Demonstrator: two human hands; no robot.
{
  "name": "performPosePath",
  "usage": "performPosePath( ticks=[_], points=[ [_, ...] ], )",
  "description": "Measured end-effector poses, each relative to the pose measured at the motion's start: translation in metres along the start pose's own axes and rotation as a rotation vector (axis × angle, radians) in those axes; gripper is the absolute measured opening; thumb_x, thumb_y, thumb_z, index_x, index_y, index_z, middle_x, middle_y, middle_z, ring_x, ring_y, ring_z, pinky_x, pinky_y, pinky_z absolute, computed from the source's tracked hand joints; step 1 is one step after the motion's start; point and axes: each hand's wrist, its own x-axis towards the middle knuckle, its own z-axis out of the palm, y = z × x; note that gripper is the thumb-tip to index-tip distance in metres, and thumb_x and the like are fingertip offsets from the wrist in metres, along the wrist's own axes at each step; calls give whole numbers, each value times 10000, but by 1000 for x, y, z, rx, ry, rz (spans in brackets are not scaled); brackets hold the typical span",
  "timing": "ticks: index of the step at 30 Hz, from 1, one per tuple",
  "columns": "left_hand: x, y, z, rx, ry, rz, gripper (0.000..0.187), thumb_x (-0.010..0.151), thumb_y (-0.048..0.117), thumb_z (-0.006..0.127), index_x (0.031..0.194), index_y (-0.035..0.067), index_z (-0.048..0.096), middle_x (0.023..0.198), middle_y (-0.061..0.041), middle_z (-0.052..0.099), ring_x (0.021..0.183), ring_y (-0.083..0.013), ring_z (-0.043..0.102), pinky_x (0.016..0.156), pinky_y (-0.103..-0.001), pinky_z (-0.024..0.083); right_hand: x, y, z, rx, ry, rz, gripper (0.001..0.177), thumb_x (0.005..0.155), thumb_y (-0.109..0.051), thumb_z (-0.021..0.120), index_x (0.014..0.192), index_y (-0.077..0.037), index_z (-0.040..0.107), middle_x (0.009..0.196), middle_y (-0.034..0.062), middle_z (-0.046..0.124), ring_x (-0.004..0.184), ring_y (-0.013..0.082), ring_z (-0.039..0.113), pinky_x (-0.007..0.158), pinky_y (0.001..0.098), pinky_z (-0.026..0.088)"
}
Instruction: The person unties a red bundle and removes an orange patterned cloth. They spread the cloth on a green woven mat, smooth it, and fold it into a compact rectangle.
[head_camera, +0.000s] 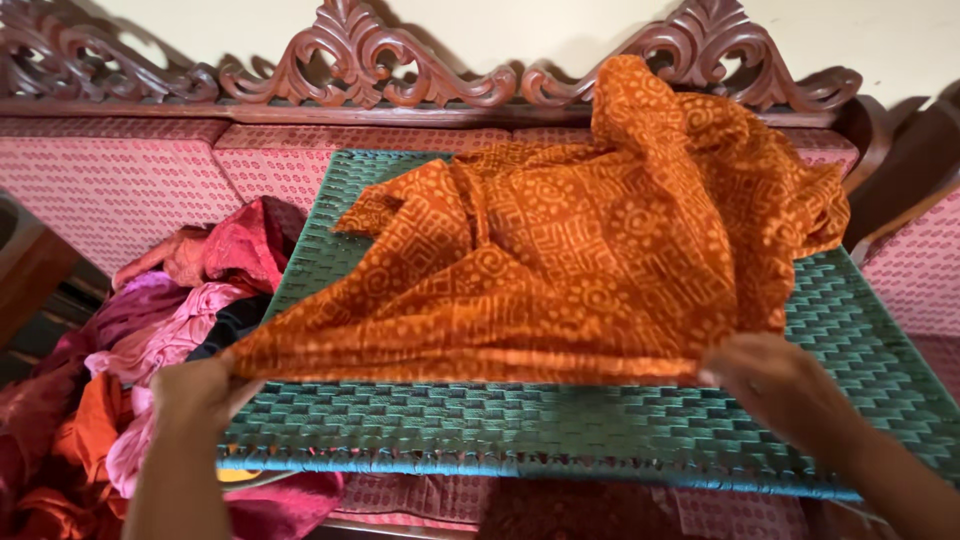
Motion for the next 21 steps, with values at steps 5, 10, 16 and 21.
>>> performPosePath(
  ticks=[5, 10, 16, 21],
  points=[
    [-37, 8, -27, 499, 20, -1, 147, 958, 12, 652, 917, -126, 684, 962, -298, 726, 861, -412, 753, 720, -451, 626, -36, -10, -14, 37, -330, 214, 168, 845, -224, 701, 981, -152, 767, 852, 7, 691, 680, 137, 630, 554, 300, 559],
    [-79, 14, -8, 1326, 206, 243, 231, 896, 172, 731, 1095, 77, 801, 1079, -245, 759, 1011, -395, 738, 910, -512, 577, -20, -14, -32, 166, -685, 497, 267, 933, -386, 700, 1052, -147, 713, 945, 16, 618, 777, 169, 619, 667, 371, 544],
    [-112, -3, 61, 1512, 467, 749, 507, 826, 229, 707, 1326, 168, 645, 1447, -157, 572, 1248, -345, 579, 972, -537, 487, 74, -18, -48, -75, -920, 530, 506, 965, -567, 638, 1006, -71, 728, 962, 93, 671, 841, 236, 700, 771, 413, 574],
    [-128, -30, 152, 1247, -182, 1417, 558, 907, 453, 582, 1373, 146, 583, 1542, -97, 456, 1492, -293, 373, 1222, -602, 232, 150, -62, 17, -175, 44, 72, 673, 932, -564, 508, 1458, -144, 496, 1586, 135, 405, 1449, 348, 399, 1187, 562, 309]
  ],
)
